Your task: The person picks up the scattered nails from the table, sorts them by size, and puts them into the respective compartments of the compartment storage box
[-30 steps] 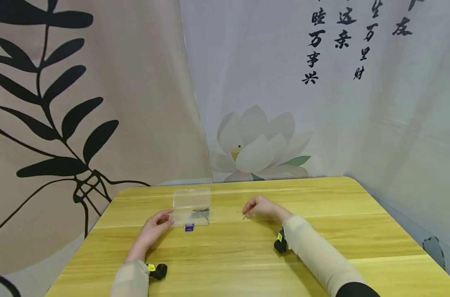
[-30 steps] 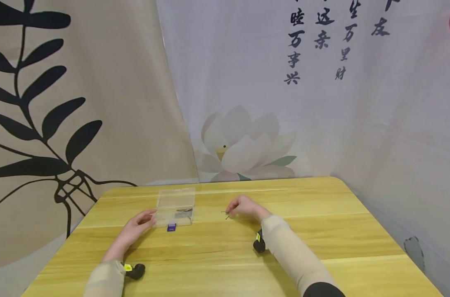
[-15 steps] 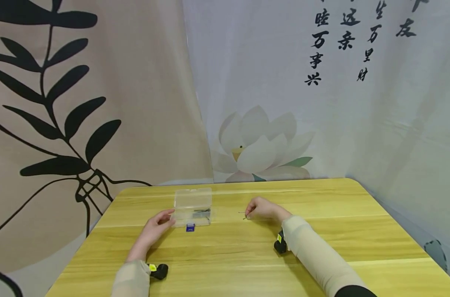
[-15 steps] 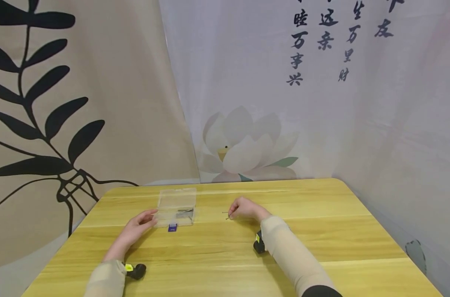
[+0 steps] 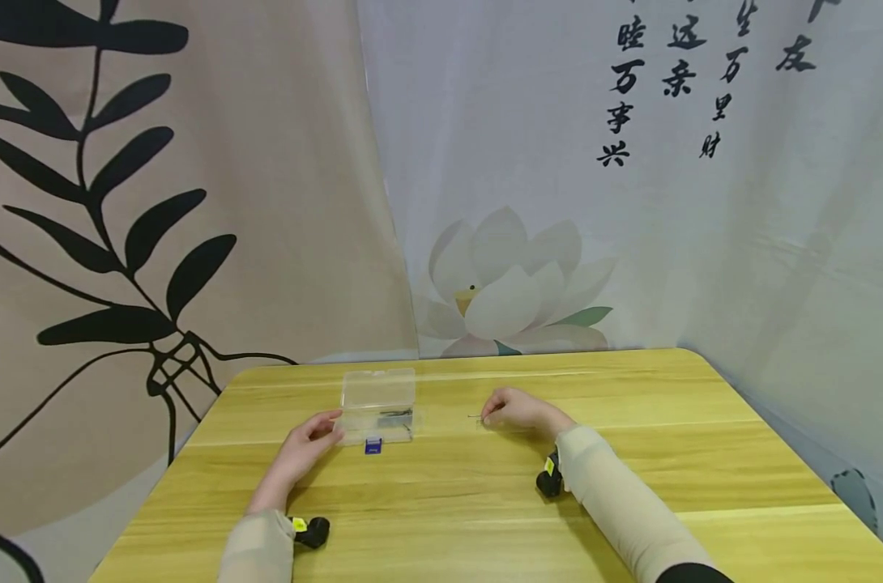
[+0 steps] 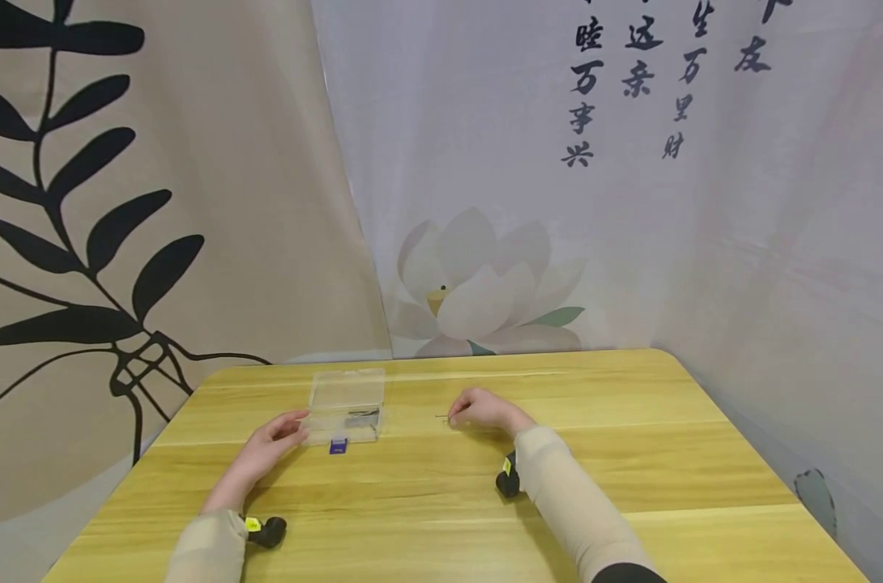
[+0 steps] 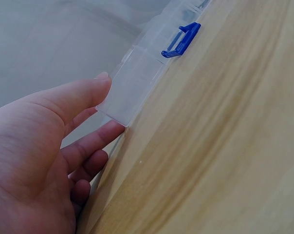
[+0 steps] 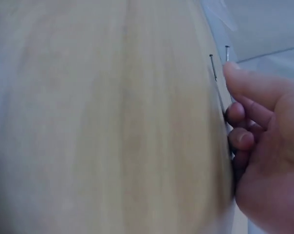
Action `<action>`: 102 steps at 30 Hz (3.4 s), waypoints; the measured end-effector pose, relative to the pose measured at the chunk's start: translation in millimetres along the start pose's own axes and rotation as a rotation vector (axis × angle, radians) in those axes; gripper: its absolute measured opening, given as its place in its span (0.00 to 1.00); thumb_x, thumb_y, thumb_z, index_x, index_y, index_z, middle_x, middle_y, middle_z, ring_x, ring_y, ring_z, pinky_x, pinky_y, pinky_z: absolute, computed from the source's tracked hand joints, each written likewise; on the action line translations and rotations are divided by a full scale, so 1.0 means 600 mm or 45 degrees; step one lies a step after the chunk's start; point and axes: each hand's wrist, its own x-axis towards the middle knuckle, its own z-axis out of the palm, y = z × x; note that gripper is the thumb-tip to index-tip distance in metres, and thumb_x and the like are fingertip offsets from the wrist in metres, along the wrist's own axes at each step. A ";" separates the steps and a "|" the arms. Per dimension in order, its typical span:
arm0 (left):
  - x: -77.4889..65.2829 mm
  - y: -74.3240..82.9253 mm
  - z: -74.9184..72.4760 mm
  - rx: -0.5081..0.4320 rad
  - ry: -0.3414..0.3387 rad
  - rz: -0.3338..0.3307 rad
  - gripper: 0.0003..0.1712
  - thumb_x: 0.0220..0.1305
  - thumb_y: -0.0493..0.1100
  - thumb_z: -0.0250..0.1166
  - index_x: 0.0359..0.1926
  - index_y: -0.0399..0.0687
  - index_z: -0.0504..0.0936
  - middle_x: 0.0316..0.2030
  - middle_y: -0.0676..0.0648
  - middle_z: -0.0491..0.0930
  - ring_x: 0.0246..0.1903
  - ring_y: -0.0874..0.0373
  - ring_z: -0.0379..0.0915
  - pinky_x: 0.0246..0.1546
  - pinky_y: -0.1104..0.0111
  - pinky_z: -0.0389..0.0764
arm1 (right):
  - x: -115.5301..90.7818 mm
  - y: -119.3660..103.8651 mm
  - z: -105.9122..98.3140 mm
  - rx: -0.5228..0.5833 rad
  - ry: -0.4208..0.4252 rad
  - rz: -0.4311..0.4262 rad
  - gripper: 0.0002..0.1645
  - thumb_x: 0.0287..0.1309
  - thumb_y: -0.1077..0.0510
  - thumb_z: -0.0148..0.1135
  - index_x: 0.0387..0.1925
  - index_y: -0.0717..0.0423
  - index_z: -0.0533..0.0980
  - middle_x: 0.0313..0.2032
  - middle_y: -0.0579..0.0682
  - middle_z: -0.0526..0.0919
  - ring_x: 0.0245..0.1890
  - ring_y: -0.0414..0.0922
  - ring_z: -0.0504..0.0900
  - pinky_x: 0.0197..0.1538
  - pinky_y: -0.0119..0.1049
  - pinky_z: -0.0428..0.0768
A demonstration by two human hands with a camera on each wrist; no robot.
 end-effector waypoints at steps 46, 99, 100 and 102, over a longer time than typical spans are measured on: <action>-0.004 0.004 -0.002 -0.025 0.010 0.007 0.28 0.68 0.45 0.63 0.65 0.42 0.72 0.54 0.37 0.75 0.53 0.45 0.70 0.54 0.52 0.68 | 0.035 -0.129 -0.133 0.031 0.098 0.012 0.11 0.67 0.60 0.57 0.44 0.63 0.79 0.40 0.52 0.81 0.37 0.43 0.74 0.43 0.39 0.73; 0.002 -0.010 0.000 -0.016 0.022 0.023 0.27 0.68 0.46 0.63 0.65 0.44 0.73 0.54 0.37 0.75 0.53 0.44 0.70 0.55 0.51 0.69 | 0.136 -0.157 0.130 -0.111 0.000 -0.205 0.04 0.56 0.69 0.63 0.33 0.66 0.82 0.27 0.47 0.82 0.26 0.36 0.72 0.31 0.28 0.72; 0.003 -0.011 0.001 -0.012 0.021 0.026 0.27 0.68 0.46 0.63 0.65 0.44 0.72 0.54 0.37 0.75 0.53 0.44 0.70 0.54 0.51 0.69 | 0.137 -0.157 0.132 -0.107 -0.004 -0.200 0.04 0.56 0.69 0.63 0.33 0.66 0.82 0.27 0.47 0.82 0.25 0.37 0.72 0.31 0.28 0.72; 0.002 -0.012 0.001 -0.009 0.021 0.024 0.27 0.68 0.46 0.63 0.65 0.43 0.72 0.54 0.37 0.75 0.53 0.44 0.70 0.54 0.51 0.69 | 0.137 -0.155 0.135 -0.106 -0.012 -0.187 0.04 0.57 0.70 0.62 0.33 0.66 0.82 0.27 0.47 0.82 0.25 0.37 0.72 0.30 0.28 0.73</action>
